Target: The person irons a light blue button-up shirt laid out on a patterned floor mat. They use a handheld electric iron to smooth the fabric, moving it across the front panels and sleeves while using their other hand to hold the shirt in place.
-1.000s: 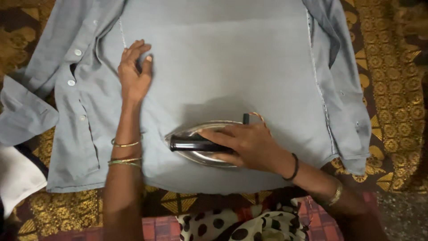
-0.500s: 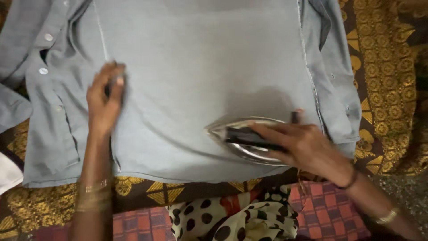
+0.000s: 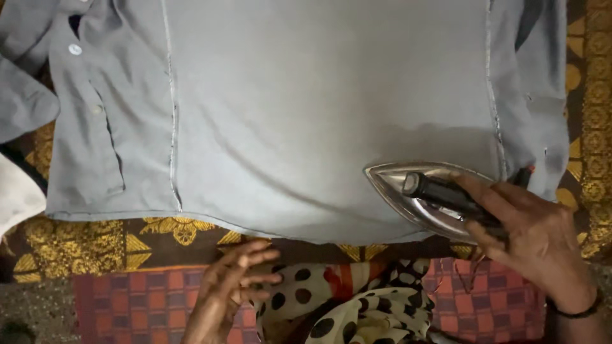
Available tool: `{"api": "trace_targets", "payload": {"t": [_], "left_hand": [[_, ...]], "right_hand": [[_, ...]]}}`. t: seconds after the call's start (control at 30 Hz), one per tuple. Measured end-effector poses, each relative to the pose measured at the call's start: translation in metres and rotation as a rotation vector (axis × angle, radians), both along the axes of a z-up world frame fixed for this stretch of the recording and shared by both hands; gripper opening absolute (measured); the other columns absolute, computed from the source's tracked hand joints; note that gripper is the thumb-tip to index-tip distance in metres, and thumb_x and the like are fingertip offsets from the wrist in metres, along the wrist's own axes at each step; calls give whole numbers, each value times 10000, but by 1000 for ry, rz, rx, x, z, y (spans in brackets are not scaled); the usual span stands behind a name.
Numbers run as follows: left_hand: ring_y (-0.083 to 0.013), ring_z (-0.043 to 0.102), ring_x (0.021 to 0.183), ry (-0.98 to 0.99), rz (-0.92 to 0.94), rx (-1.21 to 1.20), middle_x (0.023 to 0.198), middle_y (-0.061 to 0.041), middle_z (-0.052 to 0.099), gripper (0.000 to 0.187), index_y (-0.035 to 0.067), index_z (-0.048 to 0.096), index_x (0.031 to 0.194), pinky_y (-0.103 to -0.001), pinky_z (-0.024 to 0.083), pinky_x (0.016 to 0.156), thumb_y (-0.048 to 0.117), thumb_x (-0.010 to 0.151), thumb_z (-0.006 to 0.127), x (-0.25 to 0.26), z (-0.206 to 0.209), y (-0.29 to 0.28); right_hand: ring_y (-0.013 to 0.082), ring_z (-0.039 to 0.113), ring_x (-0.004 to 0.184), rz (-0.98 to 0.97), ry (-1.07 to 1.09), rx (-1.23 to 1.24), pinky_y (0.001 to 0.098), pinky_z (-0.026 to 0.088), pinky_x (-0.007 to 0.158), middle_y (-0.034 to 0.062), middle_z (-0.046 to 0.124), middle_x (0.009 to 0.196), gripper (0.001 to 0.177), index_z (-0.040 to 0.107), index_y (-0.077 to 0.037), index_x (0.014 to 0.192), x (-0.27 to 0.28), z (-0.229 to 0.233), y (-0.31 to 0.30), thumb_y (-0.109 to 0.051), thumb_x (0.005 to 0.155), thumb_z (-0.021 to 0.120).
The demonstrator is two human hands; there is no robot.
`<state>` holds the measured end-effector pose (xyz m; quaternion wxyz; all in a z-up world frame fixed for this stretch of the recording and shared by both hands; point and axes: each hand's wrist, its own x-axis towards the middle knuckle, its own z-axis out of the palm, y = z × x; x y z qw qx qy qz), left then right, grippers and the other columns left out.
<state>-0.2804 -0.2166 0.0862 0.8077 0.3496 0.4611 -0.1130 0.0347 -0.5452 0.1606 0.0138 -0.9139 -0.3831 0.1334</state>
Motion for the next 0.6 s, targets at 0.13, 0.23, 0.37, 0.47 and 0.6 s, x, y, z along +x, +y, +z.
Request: {"api": "trace_targets", "payload": {"t": [0.13,0.23,0.37,0.47,0.6], "left_hand": [[-303,780,889,-48,197,-101,1331,-165,723,636,44,544,1366,-374,651,613,330,817,691,11,10,-7],[-304,774,869,-126,210,-164,1333,-216,646,717,64,440,1414,-350,636,569,326,810,723,24,0,-14],[-376,799,841,-18,144,-207,1281,-341,627,665,-128,385,1201,-384,640,532,343,869,717,43,-19,-29],[-372,810,801,51,119,-133,1202,-357,642,579,-84,481,1232,-387,654,530,332,890,692,52,-26,-34],[-334,803,748,-67,153,-58,1190,-240,737,396,-96,630,1092,-368,626,470,237,891,708,54,-27,-41]], "right_hand": [[215,742,714,141,-53,123,330,607,610,134,771,1052,582,640,-237,1403,7,-10,-13,-336,835,722],[230,720,678,373,-37,337,277,552,497,166,768,1051,478,632,-200,1372,26,-30,-20,-379,930,642],[134,529,316,435,193,216,274,455,328,73,753,797,485,693,-250,1299,36,-35,-24,-493,890,603],[132,437,308,508,213,197,271,438,346,22,658,706,531,668,-244,1357,39,-32,-12,-516,922,534],[120,492,365,499,276,82,287,468,332,2,645,682,580,651,-302,1359,31,-28,-3,-591,874,519]]}}
